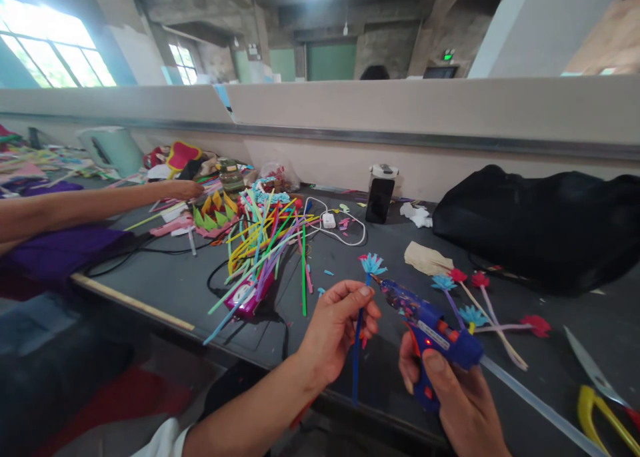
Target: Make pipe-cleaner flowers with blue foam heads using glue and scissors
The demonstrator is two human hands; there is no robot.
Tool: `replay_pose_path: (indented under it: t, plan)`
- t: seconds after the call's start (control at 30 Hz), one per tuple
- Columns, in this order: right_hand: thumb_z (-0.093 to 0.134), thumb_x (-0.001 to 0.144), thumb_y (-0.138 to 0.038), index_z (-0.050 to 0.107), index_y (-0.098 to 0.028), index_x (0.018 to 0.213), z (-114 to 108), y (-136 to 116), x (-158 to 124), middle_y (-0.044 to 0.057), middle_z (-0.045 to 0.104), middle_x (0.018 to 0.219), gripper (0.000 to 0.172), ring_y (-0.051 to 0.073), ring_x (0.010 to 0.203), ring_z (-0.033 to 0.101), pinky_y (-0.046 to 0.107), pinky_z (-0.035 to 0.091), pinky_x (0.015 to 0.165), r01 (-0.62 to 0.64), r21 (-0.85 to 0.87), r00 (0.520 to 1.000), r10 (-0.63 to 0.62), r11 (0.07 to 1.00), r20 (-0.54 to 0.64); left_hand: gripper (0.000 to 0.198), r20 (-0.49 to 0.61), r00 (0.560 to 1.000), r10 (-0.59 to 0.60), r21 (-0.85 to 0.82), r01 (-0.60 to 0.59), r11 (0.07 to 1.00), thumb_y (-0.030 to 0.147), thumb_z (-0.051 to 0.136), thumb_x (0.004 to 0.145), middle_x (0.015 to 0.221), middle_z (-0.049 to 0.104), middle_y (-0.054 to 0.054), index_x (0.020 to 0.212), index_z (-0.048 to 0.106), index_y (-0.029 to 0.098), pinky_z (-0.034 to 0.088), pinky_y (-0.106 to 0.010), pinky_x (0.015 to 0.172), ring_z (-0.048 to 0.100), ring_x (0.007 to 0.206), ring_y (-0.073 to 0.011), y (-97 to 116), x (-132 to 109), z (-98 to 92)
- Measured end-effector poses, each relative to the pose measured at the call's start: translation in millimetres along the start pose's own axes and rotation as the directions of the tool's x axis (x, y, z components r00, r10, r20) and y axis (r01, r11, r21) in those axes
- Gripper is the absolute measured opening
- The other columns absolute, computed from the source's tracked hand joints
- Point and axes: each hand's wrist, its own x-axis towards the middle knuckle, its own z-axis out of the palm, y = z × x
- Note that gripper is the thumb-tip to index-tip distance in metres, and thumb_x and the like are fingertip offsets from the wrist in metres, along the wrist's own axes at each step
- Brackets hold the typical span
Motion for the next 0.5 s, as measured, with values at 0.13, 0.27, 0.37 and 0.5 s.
replay_pose_path:
  t: [0.13,0.27,0.37,0.5]
  plan:
    - [0.057,0.086,-0.049,0.066,-0.019,0.085,-0.4,-2.3,0.2,0.004,0.062,0.068,0.031,0.016,0.058,0.056,0.027,0.048,0.053,-0.013,0.016,1.0,0.013,1.0,-0.005,0.02,-0.003,1.0,0.002,0.0,-0.002,1.0,0.031,0.072,0.078,0.065,0.064,0.0,0.081,0.061,0.015,0.039,-0.02,0.047,0.053,0.047,-0.0075,0.4,0.3,0.0]
    - [0.056,0.088,-0.048,0.066,-0.018,0.086,-1.9,-0.6,0.2,0.004,0.061,0.066,0.032,0.015,0.056,0.055,0.027,0.047,0.052,-0.015,0.017,1.0,0.015,1.0,0.009,0.019,-0.002,1.0,0.001,0.006,0.0,1.0,0.03,0.072,0.079,0.064,0.064,0.0,0.081,0.061,0.015,0.039,-0.02,0.046,0.052,0.046,-0.0073,1.1,0.3,0.4]
    - [0.057,0.087,-0.048,0.066,-0.018,0.086,-2.8,1.8,0.9,0.004,0.061,0.067,0.031,0.015,0.057,0.055,0.027,0.047,0.053,-0.017,0.019,1.0,0.017,1.0,0.008,0.018,0.001,1.0,0.0,0.01,0.0,1.0,0.029,0.071,0.079,0.064,0.064,0.0,0.08,0.06,0.015,0.039,-0.02,0.046,0.052,0.045,-0.0074,0.9,0.1,0.4]
    - [0.055,0.089,-0.047,0.065,-0.017,0.084,-3.8,6.5,2.1,0.004,0.059,0.066,0.032,0.014,0.056,0.053,0.027,0.045,0.053,0.008,0.005,1.0,-0.008,1.0,0.018,0.017,-0.005,1.0,-0.003,0.01,0.003,1.0,0.028,0.07,0.08,0.064,0.064,0.0,0.08,0.06,0.014,0.038,-0.02,0.045,0.053,0.045,-0.0071,0.8,-0.2,-0.1]
